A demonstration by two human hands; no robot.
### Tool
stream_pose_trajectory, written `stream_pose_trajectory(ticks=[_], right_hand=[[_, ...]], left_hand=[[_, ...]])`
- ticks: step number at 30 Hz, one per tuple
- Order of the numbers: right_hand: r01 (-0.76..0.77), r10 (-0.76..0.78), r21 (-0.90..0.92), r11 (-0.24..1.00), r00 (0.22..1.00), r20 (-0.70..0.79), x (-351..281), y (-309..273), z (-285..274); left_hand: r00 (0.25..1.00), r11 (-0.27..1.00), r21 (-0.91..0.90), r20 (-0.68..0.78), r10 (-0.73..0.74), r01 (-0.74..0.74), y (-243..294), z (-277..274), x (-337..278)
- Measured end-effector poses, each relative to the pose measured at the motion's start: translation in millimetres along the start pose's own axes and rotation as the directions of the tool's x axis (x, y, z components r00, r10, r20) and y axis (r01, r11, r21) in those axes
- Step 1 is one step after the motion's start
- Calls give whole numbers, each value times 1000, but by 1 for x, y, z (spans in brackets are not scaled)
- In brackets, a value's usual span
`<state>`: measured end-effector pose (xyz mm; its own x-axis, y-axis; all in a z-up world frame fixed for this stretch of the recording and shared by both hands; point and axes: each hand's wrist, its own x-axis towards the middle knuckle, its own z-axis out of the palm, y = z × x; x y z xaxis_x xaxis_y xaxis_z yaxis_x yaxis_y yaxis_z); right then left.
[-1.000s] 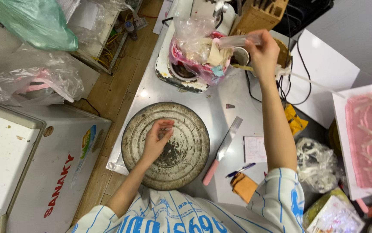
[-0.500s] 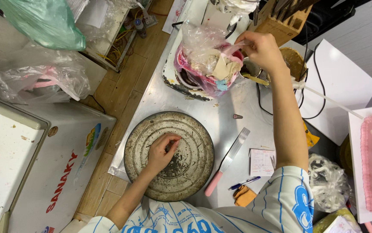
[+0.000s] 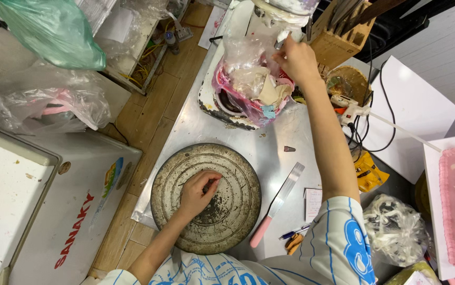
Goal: The person wipes a workspace with a cloth, moves a cake to another station, and places several small bags and paper items into a larger clear plastic bag by hand.
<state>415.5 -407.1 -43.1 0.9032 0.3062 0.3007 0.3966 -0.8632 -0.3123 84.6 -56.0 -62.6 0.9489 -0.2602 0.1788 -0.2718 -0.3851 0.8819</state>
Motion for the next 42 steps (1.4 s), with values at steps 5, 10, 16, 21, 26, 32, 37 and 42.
stream_pose_trajectory(ticks=[5, 10, 16, 21, 26, 32, 37, 42], right_hand=[[-73, 73, -1, 997, 995, 62, 8, -10, 27], [-4, 4, -42, 999, 1000, -16, 7, -24, 23], [-11, 5, -158, 987, 999, -37, 19, -25, 29], [-22, 15, -101, 995, 997, -73, 27, -21, 43], [-243, 244, 30, 970, 970, -15, 25, -25, 41], [-177, 218, 354, 919, 973, -80, -4, -38, -15], [-178, 339, 577, 797, 923, -183, -155, -62, -74], [-421, 730, 684, 595, 639, -242, -396, -123, -67]], left_hand=[[1000, 1000, 17, 0, 24, -24, 0, 0, 1], [999, 999, 4, 22, -45, 45, 0, 1, 0], [1000, 1000, 14, 0, 16, -16, -1, 2, 0], [1000, 1000, 10, -14, -2, 2, 2, 2, -1], [999, 999, 38, -24, 21, -20, 0, 1, -4], [995, 994, 62, -17, 94, -93, -10, 6, -6], [996, 996, -14, 40, 84, -83, -18, 2, -5], [987, 988, -146, 143, 69, -48, -16, -10, -10]])
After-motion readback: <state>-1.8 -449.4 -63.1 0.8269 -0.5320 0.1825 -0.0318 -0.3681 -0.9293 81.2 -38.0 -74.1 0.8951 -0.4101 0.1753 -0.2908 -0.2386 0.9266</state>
